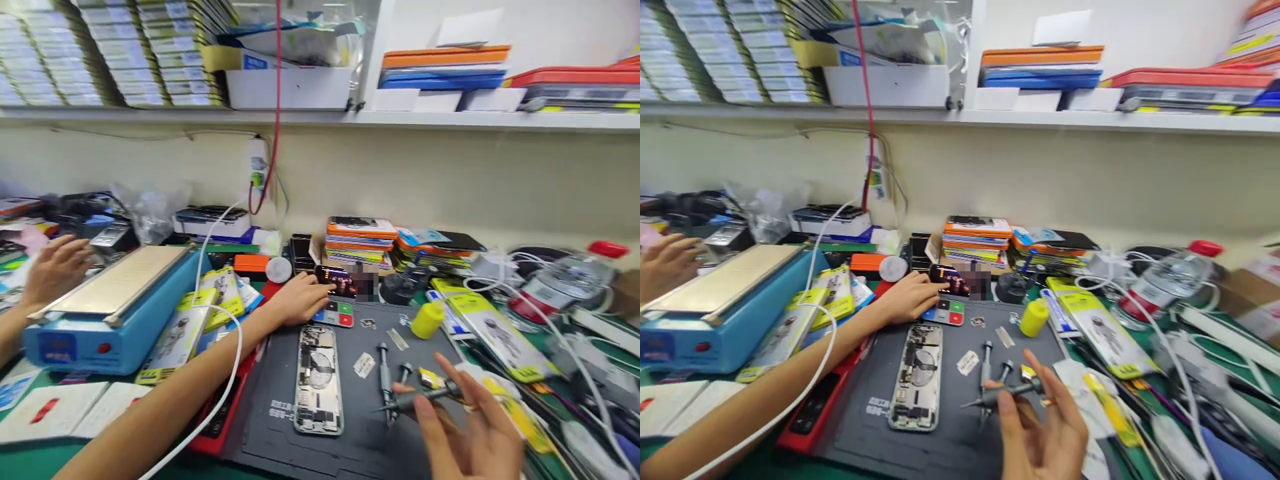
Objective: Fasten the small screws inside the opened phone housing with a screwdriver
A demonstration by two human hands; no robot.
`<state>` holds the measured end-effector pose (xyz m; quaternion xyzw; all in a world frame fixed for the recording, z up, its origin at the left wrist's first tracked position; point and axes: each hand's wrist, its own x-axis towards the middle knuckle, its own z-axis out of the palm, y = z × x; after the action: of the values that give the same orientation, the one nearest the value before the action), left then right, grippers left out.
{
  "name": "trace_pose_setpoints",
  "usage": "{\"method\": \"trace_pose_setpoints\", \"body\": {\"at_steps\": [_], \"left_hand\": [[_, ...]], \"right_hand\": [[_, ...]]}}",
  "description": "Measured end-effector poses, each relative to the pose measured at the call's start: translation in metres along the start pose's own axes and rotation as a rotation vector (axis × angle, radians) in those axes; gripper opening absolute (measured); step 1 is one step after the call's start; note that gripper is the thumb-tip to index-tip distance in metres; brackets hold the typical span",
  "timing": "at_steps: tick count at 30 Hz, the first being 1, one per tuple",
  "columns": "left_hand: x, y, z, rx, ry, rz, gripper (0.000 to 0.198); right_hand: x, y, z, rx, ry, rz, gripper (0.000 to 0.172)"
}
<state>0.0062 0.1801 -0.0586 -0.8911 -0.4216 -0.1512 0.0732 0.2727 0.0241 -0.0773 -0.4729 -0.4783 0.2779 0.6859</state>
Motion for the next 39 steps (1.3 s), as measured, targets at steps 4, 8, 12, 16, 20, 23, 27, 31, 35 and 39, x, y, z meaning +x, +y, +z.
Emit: {"method": "trace_pose_setpoints", "body": {"at_steps": [4, 8, 12, 16, 20, 23, 27, 31, 35, 39], "left_hand": [[-0.003, 0.001, 0.003, -0.029, 0.007, 0.013, 0.029], [-0.003, 0.001, 0.004, -0.02, 0.017, -0.011, 0.029], [-0.002, -0.003, 0.005, -0.008, 0.034, -0.064, 0.03], [-0.002, -0.004, 0.008, -0.018, 0.048, -0.112, 0.031], [-0.001, -0.002, 0.01, -0.038, 0.055, -0.125, 0.033], [0.0, 0.0, 0.002, -0.061, 0.073, -0.116, 0.033], [-0.002, 0.008, -0.024, -0.094, 0.128, -0.125, 0.026], [-0.026, 0.031, -0.047, -0.126, 0.146, -0.133, 0.022], [-0.073, 0.062, -0.049, -0.134, 0.12, -0.09, 0.029], [-0.094, 0.073, -0.036, -0.085, 0.129, -0.118, 0.025]], "right_hand": [[-0.003, -0.015, 0.007, -0.035, -0.019, 0.017, 0.055], [-0.005, -0.014, 0.006, -0.029, -0.002, 0.051, 0.055], [-0.003, -0.007, 0.002, -0.024, 0.003, 0.061, 0.059], [0.0, -0.005, 0.001, -0.038, -0.019, 0.023, 0.058], [-0.002, -0.009, 0.007, -0.022, -0.001, 0.009, 0.055], [-0.002, -0.008, 0.01, -0.026, -0.009, 0.008, 0.054], [0.004, -0.006, 0.009, -0.041, -0.018, -0.008, 0.057], [0.02, -0.015, 0.011, -0.042, -0.013, -0.081, 0.058], [0.046, -0.027, 0.023, -0.083, -0.024, -0.201, 0.057], [0.074, -0.024, 0.036, -0.291, -0.134, -0.367, 0.054]]}}
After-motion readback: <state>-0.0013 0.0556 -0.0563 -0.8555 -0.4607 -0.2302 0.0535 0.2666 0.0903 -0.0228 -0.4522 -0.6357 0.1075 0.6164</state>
